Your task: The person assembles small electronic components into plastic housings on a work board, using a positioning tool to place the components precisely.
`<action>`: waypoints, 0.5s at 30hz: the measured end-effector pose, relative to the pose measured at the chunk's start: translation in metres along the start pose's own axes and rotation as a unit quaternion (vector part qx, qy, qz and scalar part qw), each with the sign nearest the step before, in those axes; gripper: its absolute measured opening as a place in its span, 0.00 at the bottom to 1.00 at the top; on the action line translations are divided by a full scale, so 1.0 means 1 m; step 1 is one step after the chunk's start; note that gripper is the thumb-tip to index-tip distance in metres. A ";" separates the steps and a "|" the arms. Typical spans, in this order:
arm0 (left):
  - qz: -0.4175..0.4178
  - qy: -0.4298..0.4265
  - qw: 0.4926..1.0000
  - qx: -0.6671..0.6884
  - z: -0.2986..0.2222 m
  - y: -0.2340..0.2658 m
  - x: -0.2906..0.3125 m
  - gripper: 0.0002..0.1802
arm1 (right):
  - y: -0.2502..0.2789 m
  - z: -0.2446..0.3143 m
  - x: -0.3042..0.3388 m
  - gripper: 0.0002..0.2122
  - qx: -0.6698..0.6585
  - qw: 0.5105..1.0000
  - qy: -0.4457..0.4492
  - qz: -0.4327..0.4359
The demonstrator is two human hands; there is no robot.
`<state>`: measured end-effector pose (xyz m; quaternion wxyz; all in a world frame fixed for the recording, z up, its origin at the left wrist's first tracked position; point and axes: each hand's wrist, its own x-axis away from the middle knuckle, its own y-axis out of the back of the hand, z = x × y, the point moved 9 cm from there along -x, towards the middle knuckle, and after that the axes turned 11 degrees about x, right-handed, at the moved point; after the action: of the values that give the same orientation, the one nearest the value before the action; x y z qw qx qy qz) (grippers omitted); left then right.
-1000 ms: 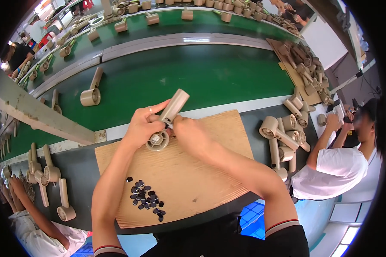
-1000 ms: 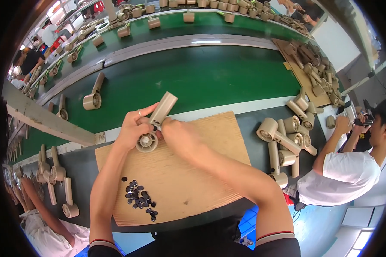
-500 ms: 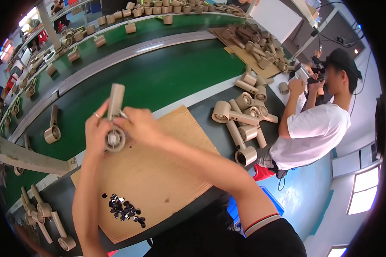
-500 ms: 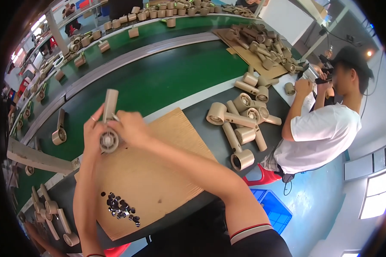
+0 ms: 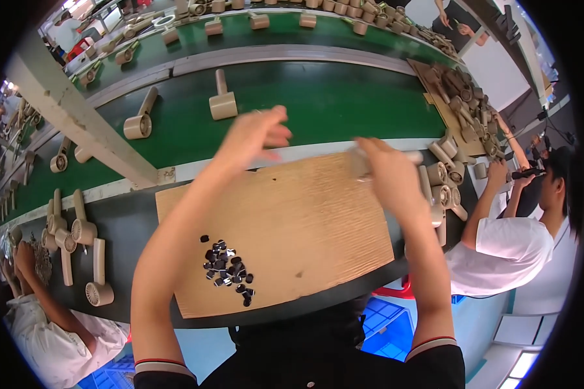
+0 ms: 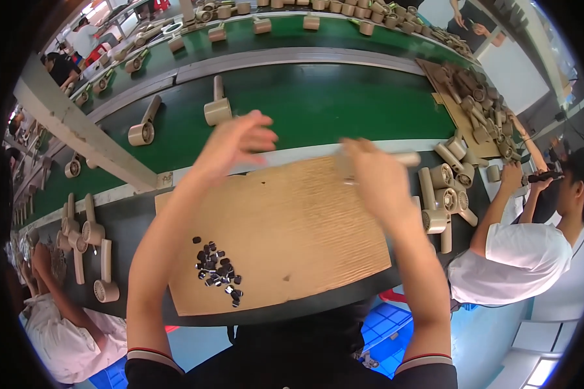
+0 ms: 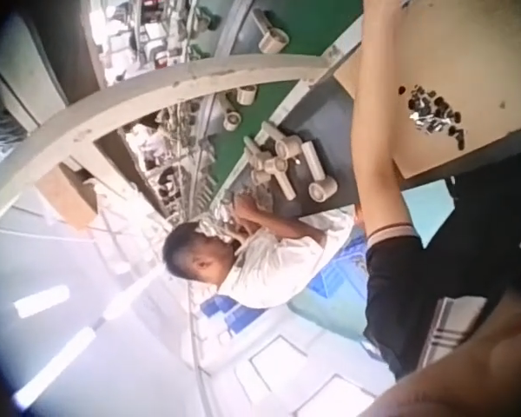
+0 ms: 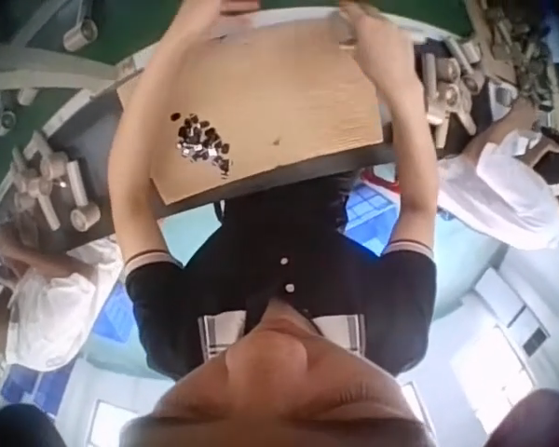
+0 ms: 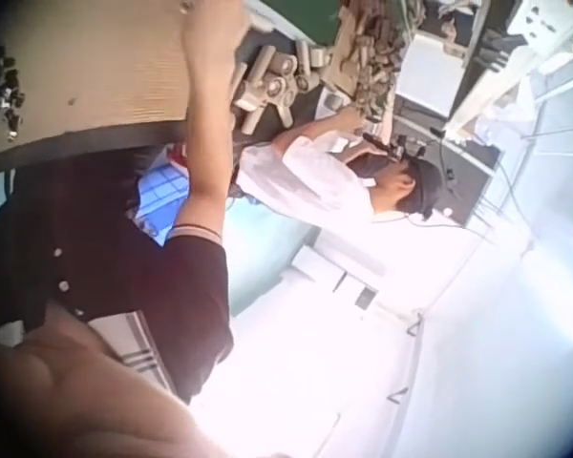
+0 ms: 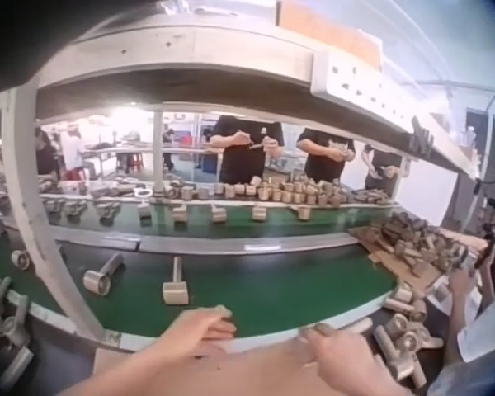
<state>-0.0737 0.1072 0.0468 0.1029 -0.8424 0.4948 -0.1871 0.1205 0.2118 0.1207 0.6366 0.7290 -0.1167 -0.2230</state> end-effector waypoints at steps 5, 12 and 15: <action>-0.088 0.091 0.968 0.216 0.026 0.016 0.038 0.31 | 0.041 0.145 -0.005 0.21 -0.207 0.961 0.130 -0.130; -0.105 0.009 0.970 0.217 0.020 0.085 0.043 0.22 | -0.059 0.232 0.063 0.14 -0.335 0.916 0.215 0.053; -0.068 -0.035 0.962 0.262 0.031 0.089 0.033 0.22 | -0.068 0.238 0.079 0.11 -0.312 0.921 0.232 0.016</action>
<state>-0.1168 0.0344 -0.0061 0.3244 -0.8236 0.3664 -0.2869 0.0690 -0.0213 0.0191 0.8446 0.5227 0.0976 -0.0625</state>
